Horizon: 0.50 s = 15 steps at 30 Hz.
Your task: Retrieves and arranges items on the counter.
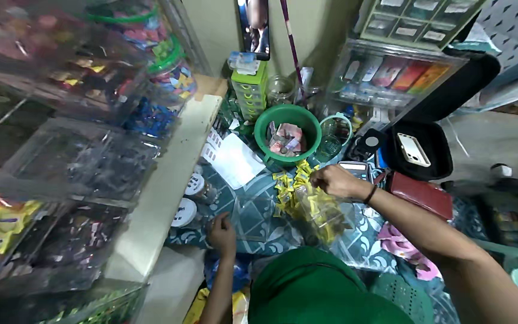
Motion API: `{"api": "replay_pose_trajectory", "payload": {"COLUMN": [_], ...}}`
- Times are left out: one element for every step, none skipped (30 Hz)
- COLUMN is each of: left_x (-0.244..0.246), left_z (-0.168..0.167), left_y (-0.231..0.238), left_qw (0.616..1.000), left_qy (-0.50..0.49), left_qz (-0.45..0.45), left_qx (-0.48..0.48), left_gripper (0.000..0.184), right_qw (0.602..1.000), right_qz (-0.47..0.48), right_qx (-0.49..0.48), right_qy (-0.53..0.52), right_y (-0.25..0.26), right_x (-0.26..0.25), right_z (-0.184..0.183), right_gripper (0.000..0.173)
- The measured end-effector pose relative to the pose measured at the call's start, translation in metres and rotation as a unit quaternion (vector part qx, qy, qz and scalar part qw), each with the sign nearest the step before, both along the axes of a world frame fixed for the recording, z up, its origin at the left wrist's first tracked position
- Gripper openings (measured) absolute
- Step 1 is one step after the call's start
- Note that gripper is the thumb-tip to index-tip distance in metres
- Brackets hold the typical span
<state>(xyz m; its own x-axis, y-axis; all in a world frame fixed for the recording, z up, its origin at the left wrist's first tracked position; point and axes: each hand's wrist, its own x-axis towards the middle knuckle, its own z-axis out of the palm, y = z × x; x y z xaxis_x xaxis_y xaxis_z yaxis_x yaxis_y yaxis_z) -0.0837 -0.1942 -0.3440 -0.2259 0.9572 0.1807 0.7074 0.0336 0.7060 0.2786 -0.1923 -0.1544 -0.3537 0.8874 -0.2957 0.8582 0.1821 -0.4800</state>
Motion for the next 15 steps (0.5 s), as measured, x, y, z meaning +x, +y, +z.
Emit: {"api": "replay_pose_trajectory", "payload": {"left_x": [0.000, 0.000, 0.000, 0.000, 0.000, -0.001, -0.001, -0.001, -0.001, -0.001, -0.001, -0.001, -0.001, 0.000, 0.001], "left_z": [0.000, -0.001, 0.000, 0.000, -0.001, -0.002, -0.002, -0.003, -0.003, -0.003, -0.004, -0.004, -0.005, -0.004, -0.003], "left_y": [0.000, 0.001, 0.000, 0.000, 0.000, 0.000, 0.000, 0.000, 0.000, 0.000, 0.000, 0.000, 0.000, 0.000, 0.000], "left_qw": [1.000, 1.000, 1.000, 1.000, 1.000, 1.000, 1.000, 1.000, 1.000, 1.000, 1.000, 1.000, 1.000, 1.000, 1.000], "left_qy": [0.000, 0.002, 0.005, 0.006, 0.007, 0.007, 0.010, 0.013, 0.016, 0.015, 0.016, 0.016, 0.015, 0.014, 0.014], "left_qz": [-0.006, -0.009, -0.009, -0.010, -0.011, -0.013, -0.015, -0.016, -0.016, -0.015, -0.015, -0.015, -0.016, -0.016, -0.016], "left_qx": [0.002, 0.003, 0.000, -0.001, 0.000, 0.001, 0.005, 0.005, 0.005, 0.003, 0.003, 0.004, 0.003, 0.004, 0.003], "left_gripper": [0.026, 0.026, 0.026, 0.026, 0.026, 0.026, 0.026, 0.025, 0.025, 0.025, 0.025, 0.025, 0.025, 0.026, 0.025], "right_qw": [1.000, 1.000, 0.999, 0.999, 0.999, 0.998, 0.998, 0.998, 0.998, 0.998, 0.998, 0.998, 0.998, 0.998, 0.997], "right_qz": [-0.005, -0.007, -0.009, -0.011, -0.013, -0.014, -0.013, -0.012, -0.014, -0.019, -0.027, -0.037, -0.045, -0.052, -0.059], "right_qx": [-0.001, 0.004, 0.006, 0.012, 0.006, -0.008, -0.023, -0.026, -0.029, -0.030, -0.031, -0.032, -0.027, -0.028, -0.041], "right_qy": [-0.013, -0.025, -0.039, -0.046, -0.051, -0.053, -0.056, -0.056, -0.056, -0.054, -0.048, -0.042, -0.034, -0.031, -0.031], "right_y": [0.009, 0.018, 0.027, 0.035, 0.042, 0.049, 0.055, 0.061, 0.065, 0.068, 0.070, 0.073, 0.077, 0.080, 0.084], "right_x": [-0.001, -0.002, -0.002, -0.002, -0.004, -0.006, -0.007, -0.008, -0.009, -0.009, -0.009, -0.008, -0.005, -0.002, 0.000], "right_z": [-0.005, -0.011, -0.017, -0.021, -0.019, -0.014, -0.010, -0.007, -0.003, 0.002, 0.009, 0.014, 0.017, 0.021, 0.026], "right_gripper": [0.019, 0.018, 0.019, 0.019, 0.020, 0.021, 0.022, 0.024, 0.025, 0.026, 0.026, 0.026, 0.025, 0.024, 0.024]}}
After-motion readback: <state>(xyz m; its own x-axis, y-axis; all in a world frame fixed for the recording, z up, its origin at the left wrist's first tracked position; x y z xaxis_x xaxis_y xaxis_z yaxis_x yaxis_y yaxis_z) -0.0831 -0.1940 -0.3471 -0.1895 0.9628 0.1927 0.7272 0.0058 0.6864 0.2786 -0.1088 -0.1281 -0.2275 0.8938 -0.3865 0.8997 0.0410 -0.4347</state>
